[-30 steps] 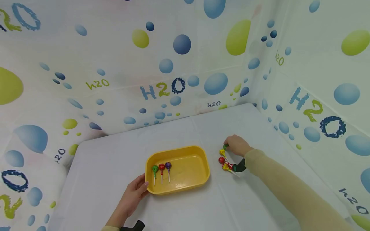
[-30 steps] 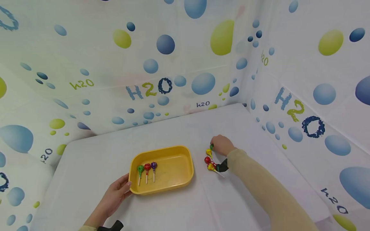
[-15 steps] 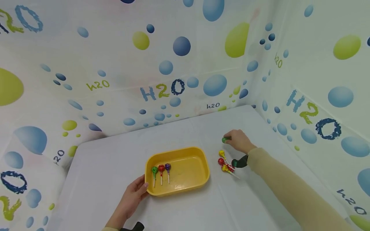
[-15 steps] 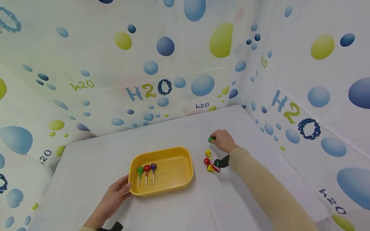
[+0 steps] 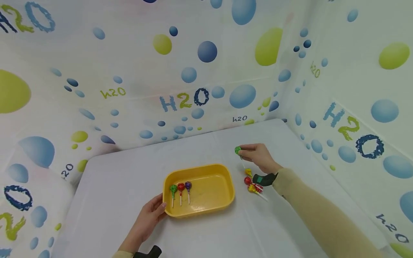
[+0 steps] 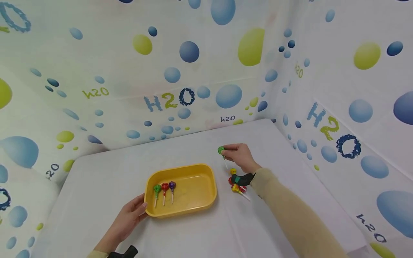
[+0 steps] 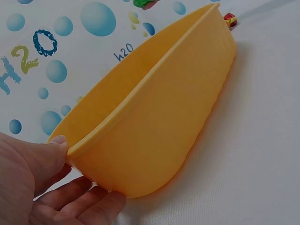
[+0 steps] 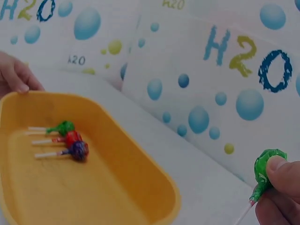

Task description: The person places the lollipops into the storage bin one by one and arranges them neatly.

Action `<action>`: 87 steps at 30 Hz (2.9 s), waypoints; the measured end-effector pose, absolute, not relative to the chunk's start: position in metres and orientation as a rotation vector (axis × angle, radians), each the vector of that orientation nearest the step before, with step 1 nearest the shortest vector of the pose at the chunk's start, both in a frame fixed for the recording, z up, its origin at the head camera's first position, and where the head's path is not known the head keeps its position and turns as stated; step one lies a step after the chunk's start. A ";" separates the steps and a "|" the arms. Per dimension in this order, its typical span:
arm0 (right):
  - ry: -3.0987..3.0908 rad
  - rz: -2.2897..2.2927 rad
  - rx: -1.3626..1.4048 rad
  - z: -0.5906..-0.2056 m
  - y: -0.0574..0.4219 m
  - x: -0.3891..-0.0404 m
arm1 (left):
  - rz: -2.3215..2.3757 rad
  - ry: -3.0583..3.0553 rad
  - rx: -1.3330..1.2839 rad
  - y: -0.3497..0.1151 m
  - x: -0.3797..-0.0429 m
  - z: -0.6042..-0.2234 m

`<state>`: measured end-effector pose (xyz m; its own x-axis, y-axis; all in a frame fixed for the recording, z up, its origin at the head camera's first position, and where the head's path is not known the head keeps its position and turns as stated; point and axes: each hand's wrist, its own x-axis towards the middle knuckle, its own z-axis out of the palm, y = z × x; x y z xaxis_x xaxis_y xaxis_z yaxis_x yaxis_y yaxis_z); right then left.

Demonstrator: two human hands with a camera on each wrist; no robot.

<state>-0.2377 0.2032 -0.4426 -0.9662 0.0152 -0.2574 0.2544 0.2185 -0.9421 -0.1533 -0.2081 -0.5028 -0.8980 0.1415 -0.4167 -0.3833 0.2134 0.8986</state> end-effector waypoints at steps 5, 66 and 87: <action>2.211 -1.915 0.258 -0.443 0.182 -0.236 | 1.747 2.092 -0.191 -0.209 -0.154 -0.505; 2.763 -0.905 -0.108 -0.491 0.010 -0.232 | 1.802 2.111 -0.184 -0.205 -0.143 -0.498; 2.729 -0.910 -0.080 -0.484 0.011 -0.229 | 1.812 2.106 -0.195 -0.204 -0.143 -0.497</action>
